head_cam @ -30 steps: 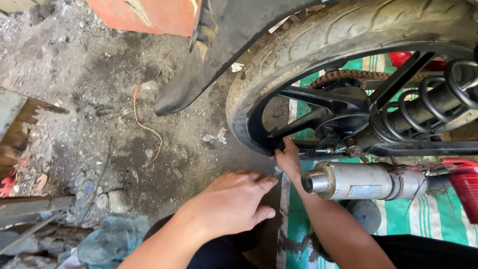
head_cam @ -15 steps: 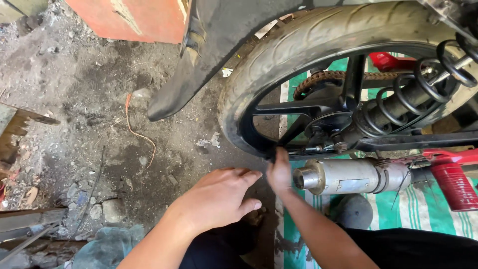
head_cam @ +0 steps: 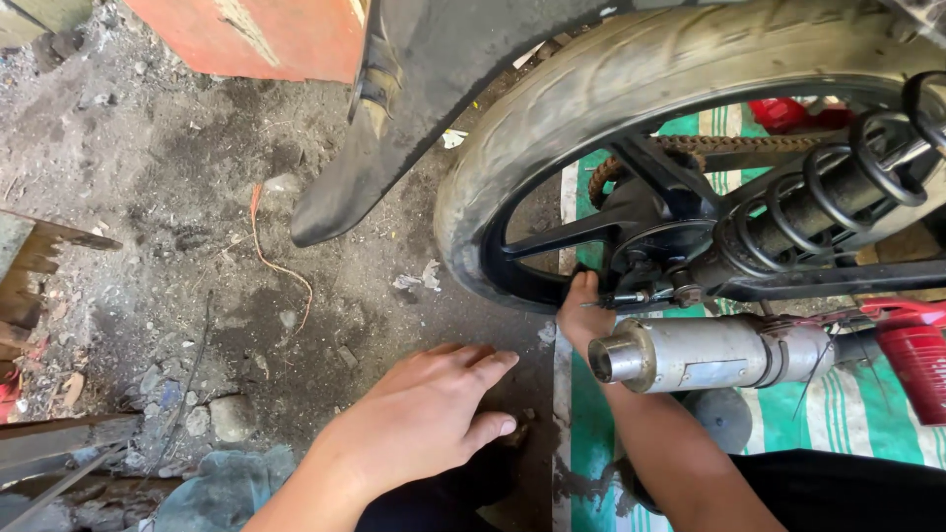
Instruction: The person uses a black cloth to wipe the rear tire, wheel spokes, chain, and exhaust pipe of a motorcycle. They clean the tire tread and sidewall, then move to the chain and sprocket area, and finally wipe the exhaust pipe.
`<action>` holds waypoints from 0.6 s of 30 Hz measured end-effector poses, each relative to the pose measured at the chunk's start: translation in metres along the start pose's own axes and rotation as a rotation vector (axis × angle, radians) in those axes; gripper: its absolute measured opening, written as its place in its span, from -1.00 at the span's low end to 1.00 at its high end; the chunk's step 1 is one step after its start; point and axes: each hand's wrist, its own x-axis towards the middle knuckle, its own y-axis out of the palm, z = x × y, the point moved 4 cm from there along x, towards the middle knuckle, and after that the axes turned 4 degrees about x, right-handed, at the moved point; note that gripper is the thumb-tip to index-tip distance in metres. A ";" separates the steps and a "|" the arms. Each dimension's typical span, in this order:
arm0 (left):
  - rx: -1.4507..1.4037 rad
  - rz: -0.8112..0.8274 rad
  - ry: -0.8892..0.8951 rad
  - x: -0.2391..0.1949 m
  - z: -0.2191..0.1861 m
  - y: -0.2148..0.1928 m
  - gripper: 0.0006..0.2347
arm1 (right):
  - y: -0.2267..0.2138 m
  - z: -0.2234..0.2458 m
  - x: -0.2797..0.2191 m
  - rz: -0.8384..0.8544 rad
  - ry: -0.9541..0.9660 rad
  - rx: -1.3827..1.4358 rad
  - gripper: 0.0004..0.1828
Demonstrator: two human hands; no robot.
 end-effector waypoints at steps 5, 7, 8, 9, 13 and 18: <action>0.022 -0.035 0.031 0.005 -0.008 -0.005 -0.44 | -0.016 0.041 -0.002 -0.078 -0.155 0.730 -0.28; 0.024 -0.029 0.029 0.009 -0.011 -0.004 -0.45 | -0.023 0.072 -0.009 -0.002 -0.071 1.008 -0.33; 0.027 -0.021 0.025 0.011 -0.012 -0.003 -0.46 | -0.023 0.088 -0.014 0.080 0.018 1.286 -0.38; 0.026 -0.019 0.023 0.009 -0.011 -0.003 -0.46 | -0.036 0.079 -0.017 0.082 0.020 1.287 -0.38; 0.008 0.020 -0.024 0.006 -0.004 -0.002 -0.42 | 0.005 -0.009 0.008 0.044 -0.238 0.525 -0.32; 0.008 0.032 -0.061 0.011 -0.001 -0.004 -0.40 | 0.202 -0.185 0.101 -0.342 0.062 1.429 -0.53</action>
